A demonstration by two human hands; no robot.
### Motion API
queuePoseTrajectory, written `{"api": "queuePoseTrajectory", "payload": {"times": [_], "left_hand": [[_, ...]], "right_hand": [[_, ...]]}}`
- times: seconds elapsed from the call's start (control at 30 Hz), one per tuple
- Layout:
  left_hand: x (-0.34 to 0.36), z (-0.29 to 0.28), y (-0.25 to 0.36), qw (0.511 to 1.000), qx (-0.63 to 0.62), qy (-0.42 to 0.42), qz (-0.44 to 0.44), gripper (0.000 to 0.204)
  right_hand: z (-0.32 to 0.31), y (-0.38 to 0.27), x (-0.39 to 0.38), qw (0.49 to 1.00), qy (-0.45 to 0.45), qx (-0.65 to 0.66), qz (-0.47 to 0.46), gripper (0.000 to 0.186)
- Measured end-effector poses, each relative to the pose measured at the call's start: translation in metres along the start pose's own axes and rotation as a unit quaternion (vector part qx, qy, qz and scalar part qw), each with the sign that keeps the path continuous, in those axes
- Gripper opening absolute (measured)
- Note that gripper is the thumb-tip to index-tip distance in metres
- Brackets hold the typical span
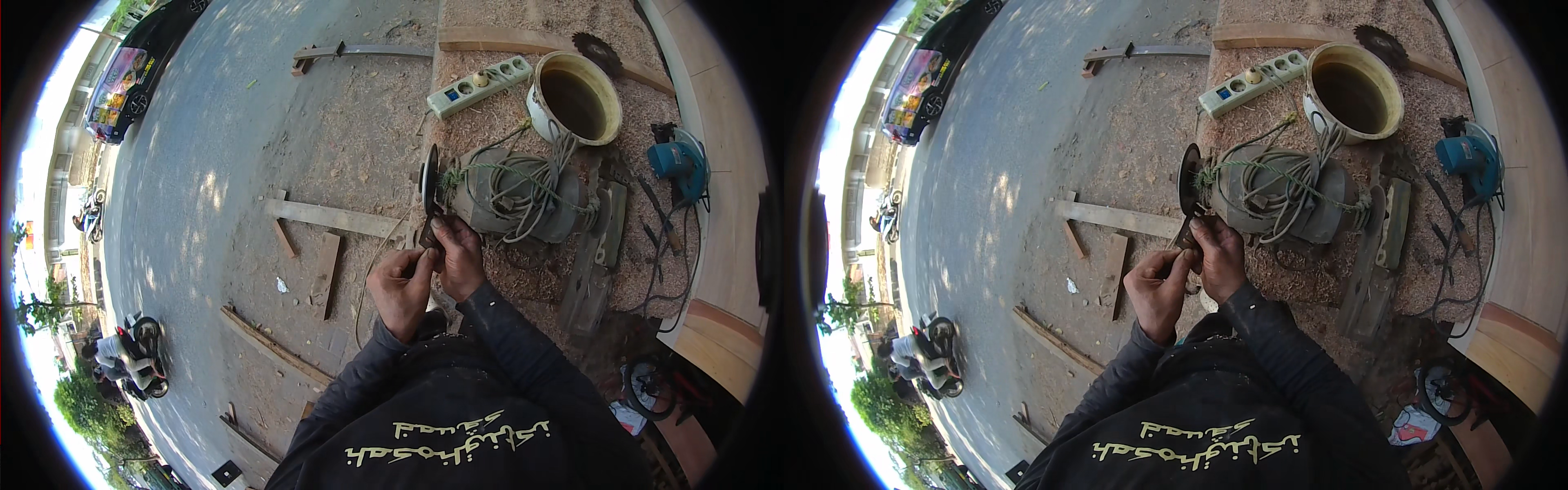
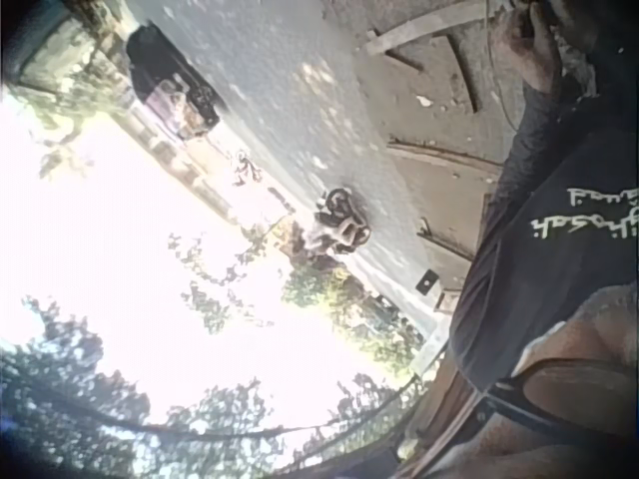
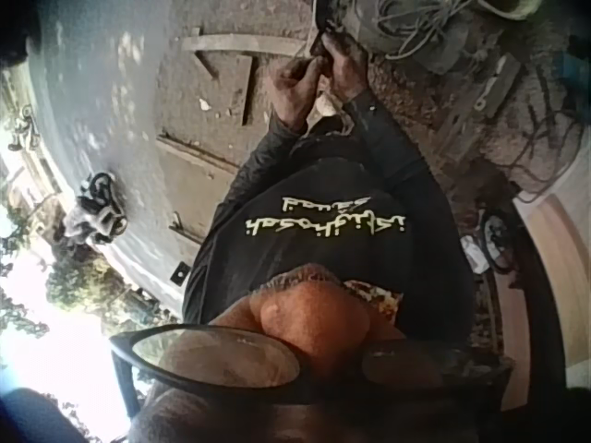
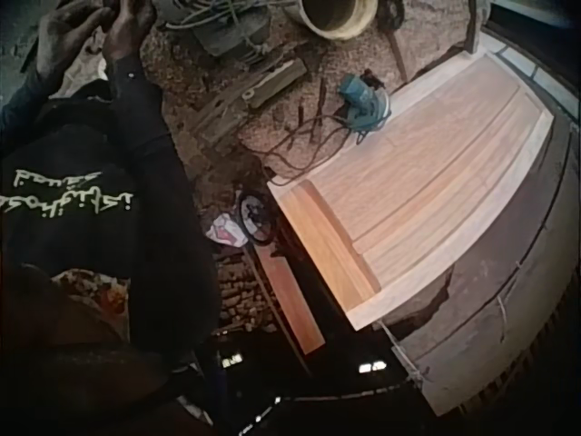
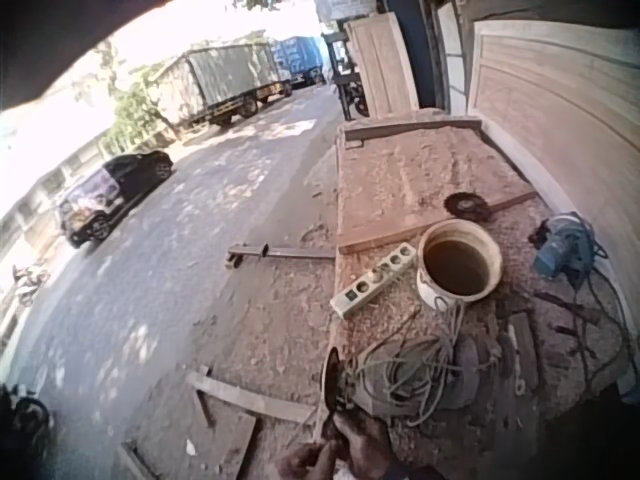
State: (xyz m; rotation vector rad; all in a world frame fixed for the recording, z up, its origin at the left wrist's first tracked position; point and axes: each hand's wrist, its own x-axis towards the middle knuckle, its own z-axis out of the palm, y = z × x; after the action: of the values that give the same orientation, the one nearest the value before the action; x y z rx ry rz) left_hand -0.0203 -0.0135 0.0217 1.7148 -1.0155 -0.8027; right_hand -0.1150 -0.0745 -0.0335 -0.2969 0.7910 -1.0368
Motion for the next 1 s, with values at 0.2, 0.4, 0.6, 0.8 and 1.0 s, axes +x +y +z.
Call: {"api": "queuePoseTrajectory", "payload": {"times": [0.2,0.4,0.6,0.8,1.0], "left_hand": [[-0.004,-0.004,0.001,0.999,0.017,0.000,0.028,0.013],[-0.011,-0.007,0.003,1.000,0.023,0.004,0.012,0.012],[-0.022,-0.014,0.001,1.000,0.007,0.009,0.029,0.012],[-0.021,-0.009,0.001,0.999,0.022,0.006,0.024,0.013],[0.022,0.015,-0.008,1.000,0.018,-0.012,0.013,0.018]], "right_hand": [[0.002,0.001,-0.005,1.000,-0.001,-0.001,-0.006,0.010],[0.001,0.004,-0.009,1.000,-0.004,-0.011,0.002,0.014],[0.006,-0.002,-0.022,0.999,-0.014,-0.032,-0.003,0.015],[-0.009,0.005,-0.022,0.999,-0.030,0.008,0.020,0.014],[-0.018,0.010,0.023,0.999,0.027,0.034,-0.010,0.012]]}}
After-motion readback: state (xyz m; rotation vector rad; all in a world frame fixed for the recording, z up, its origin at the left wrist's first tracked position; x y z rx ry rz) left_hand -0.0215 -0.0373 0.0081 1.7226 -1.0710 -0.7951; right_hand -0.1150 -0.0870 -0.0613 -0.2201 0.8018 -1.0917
